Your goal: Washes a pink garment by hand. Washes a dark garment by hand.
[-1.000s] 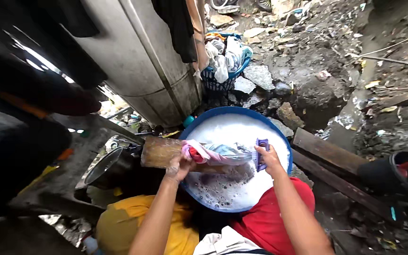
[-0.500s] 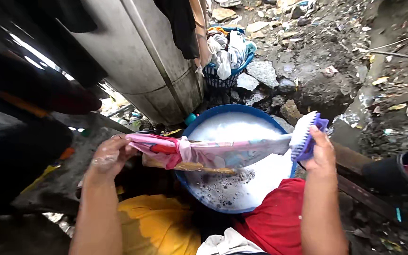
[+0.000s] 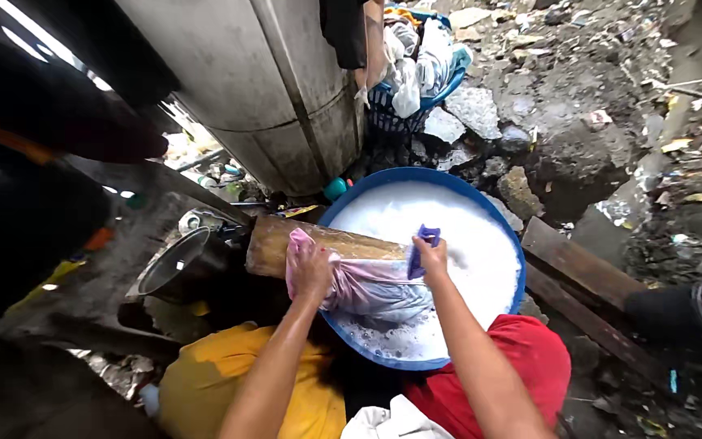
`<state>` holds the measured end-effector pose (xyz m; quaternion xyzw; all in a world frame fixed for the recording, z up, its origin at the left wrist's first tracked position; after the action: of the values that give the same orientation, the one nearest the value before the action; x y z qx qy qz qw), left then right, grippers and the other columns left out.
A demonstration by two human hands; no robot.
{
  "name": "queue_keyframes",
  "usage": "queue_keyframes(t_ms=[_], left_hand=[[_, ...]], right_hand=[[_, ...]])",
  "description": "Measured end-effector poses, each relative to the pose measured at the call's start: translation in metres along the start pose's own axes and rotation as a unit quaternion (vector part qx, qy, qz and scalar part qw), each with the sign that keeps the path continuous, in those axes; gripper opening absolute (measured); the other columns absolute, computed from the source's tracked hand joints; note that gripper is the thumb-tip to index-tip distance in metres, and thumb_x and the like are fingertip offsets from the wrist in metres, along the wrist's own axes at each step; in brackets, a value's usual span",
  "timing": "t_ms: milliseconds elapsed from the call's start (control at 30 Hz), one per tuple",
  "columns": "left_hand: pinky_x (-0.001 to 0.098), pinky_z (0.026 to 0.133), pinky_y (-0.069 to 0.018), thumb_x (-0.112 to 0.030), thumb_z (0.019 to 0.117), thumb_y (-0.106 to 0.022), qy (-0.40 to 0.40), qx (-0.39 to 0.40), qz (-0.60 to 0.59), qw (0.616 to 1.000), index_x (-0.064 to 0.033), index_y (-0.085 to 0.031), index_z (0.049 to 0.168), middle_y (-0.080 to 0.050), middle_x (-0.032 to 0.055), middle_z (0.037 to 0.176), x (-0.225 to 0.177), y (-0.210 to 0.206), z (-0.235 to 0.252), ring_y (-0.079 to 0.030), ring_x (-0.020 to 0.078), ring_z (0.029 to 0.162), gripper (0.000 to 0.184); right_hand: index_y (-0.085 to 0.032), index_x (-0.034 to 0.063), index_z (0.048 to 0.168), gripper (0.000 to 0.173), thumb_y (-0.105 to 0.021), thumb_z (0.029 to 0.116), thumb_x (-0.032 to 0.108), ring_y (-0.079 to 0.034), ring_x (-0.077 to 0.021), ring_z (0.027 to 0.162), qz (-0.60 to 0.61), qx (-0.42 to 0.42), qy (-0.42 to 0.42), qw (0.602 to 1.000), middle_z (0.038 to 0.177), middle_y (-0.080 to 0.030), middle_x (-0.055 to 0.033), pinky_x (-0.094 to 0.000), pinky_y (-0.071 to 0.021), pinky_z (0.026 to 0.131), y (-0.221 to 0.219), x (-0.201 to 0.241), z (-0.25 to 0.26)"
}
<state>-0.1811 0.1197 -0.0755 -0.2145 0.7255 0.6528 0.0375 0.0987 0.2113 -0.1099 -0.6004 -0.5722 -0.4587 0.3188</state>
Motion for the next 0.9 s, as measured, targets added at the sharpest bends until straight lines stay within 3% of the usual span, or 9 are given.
queue_keyframes(t_ms=[200, 267, 367, 467, 533, 633, 767, 833, 900], left_hand=[[0.0835, 0.112, -0.0045, -0.021, 0.1002, -0.065, 0.040, -0.091, -0.001, 0.995, -0.0010, -0.074, 0.117, -0.041, 0.0179, 0.161, 0.086, 0.064, 0.014, -0.013, 0.0492, 0.154, 0.028], [0.0850, 0.110, -0.0092, -0.018, 0.0972, -0.070, 0.073, -0.083, -0.025, 0.994, -0.0005, -0.073, 0.115, -0.030, 0.0182, 0.166, 0.115, 0.060, 0.014, -0.008, 0.0513, 0.154, 0.026], [0.0702, 0.106, -0.0395, -0.022, 0.1067, -0.056, 0.113, -0.053, -0.053, 0.991, 0.0056, -0.067, 0.116, -0.021, 0.0219, 0.167, 0.127, 0.045, 0.014, -0.039, 0.0505, 0.142, 0.032], [0.0705, 0.096, -0.0463, -0.021, 0.1083, -0.052, 0.107, -0.043, -0.071, 0.991, 0.0079, -0.065, 0.114, -0.019, 0.0239, 0.167, 0.125, 0.041, 0.018, -0.051, 0.0537, 0.129, 0.032], [0.0706, 0.094, -0.0464, -0.022, 0.1091, -0.050, 0.105, -0.036, -0.061, 0.992, 0.0055, -0.064, 0.113, -0.020, 0.0220, 0.167, 0.125, 0.041, 0.015, -0.051, 0.0530, 0.129, 0.031], [0.0701, 0.097, -0.0447, -0.023, 0.1096, -0.048, 0.116, -0.024, -0.057, 0.991, 0.0040, -0.064, 0.114, -0.017, 0.0193, 0.169, 0.123, 0.041, 0.019, -0.045, 0.0517, 0.135, 0.032], [0.0712, 0.096, -0.0454, -0.023, 0.1093, -0.049, 0.116, -0.024, -0.062, 0.991, 0.0028, -0.064, 0.114, -0.019, 0.0185, 0.169, 0.129, 0.040, 0.015, -0.048, 0.0524, 0.132, 0.030], [0.0724, 0.095, -0.0455, -0.024, 0.1092, -0.050, 0.111, -0.026, -0.071, 0.991, 0.0025, -0.064, 0.114, -0.020, 0.0185, 0.168, 0.128, 0.040, 0.015, -0.049, 0.0525, 0.131, 0.030], [0.0715, 0.096, -0.0447, -0.023, 0.1096, -0.049, 0.119, -0.030, -0.075, 0.990, 0.0035, -0.064, 0.113, -0.020, 0.0190, 0.168, 0.128, 0.044, 0.018, -0.048, 0.0523, 0.132, 0.031]], right_hand=[[-0.050, -0.0045, 0.142, 0.068, -0.080, 0.0891, 0.027, -0.062, -0.0405, 0.121, -0.167, 0.219, 0.185, 0.943, 0.132, -0.061, -0.0286, -0.0561, -0.0530, 0.101, -0.193, 0.031, -0.120], [-0.051, 0.0002, 0.146, 0.070, -0.079, 0.0900, 0.032, -0.060, -0.0405, 0.124, -0.239, 0.287, 0.231, 0.898, 0.139, -0.057, -0.0278, -0.0553, -0.0530, 0.101, -0.228, 0.021, -0.144], [-0.057, 0.0065, 0.143, 0.066, -0.078, 0.0895, 0.038, -0.063, -0.0398, 0.121, -0.335, 0.209, 0.229, 0.890, 0.134, -0.062, -0.0247, -0.0580, -0.0524, 0.101, -0.173, -0.025, -0.088], [-0.050, -0.0058, 0.144, 0.071, -0.079, 0.0897, 0.031, -0.059, -0.0478, 0.125, -0.343, 0.038, 0.090, 0.934, 0.132, -0.061, -0.0342, -0.0629, -0.0451, 0.107, -0.036, -0.073, 0.005], [-0.040, -0.0048, 0.150, 0.078, -0.076, 0.0922, 0.033, -0.055, -0.0490, 0.129, -0.349, -0.041, -0.005, 0.936, 0.138, -0.055, -0.0353, -0.0628, -0.0448, 0.107, 0.020, -0.087, 0.029], [-0.043, -0.0052, 0.147, 0.070, -0.075, 0.0937, 0.026, -0.057, -0.0490, 0.127, -0.276, -0.024, 0.062, 0.959, 0.137, -0.056, -0.0343, -0.0631, -0.0474, 0.105, -0.040, -0.041, 0.002], [-0.056, 0.0034, 0.141, 0.064, -0.077, 0.0900, 0.037, -0.063, -0.0395, 0.119, -0.301, 0.213, 0.217, 0.904, 0.131, -0.063, -0.0252, -0.0553, -0.0550, 0.097, -0.218, 0.000, -0.133], [-0.061, 0.0127, 0.141, 0.063, -0.077, 0.0889, 0.045, -0.066, -0.0370, 0.117, -0.349, 0.225, 0.259, 0.872, 0.129, -0.066, -0.0206, -0.0550, -0.0555, 0.095, -0.214, -0.019, -0.137], [-0.065, 0.0076, 0.136, 0.060, -0.077, 0.0880, 0.041, -0.066, -0.0392, 0.116, -0.359, 0.137, 0.221, 0.896, 0.124, -0.070, -0.0219, -0.0588, -0.0527, 0.099, -0.142, -0.051, -0.082]])
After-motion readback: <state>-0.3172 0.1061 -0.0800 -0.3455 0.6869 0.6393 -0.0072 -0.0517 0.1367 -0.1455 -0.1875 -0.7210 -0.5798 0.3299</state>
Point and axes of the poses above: each hand's wrist, its own z-axis towards the middle knuckle, its own y-axis out of the back of the hand, x = y × z, the point moved 10 cm from there along z, towards the middle knuckle
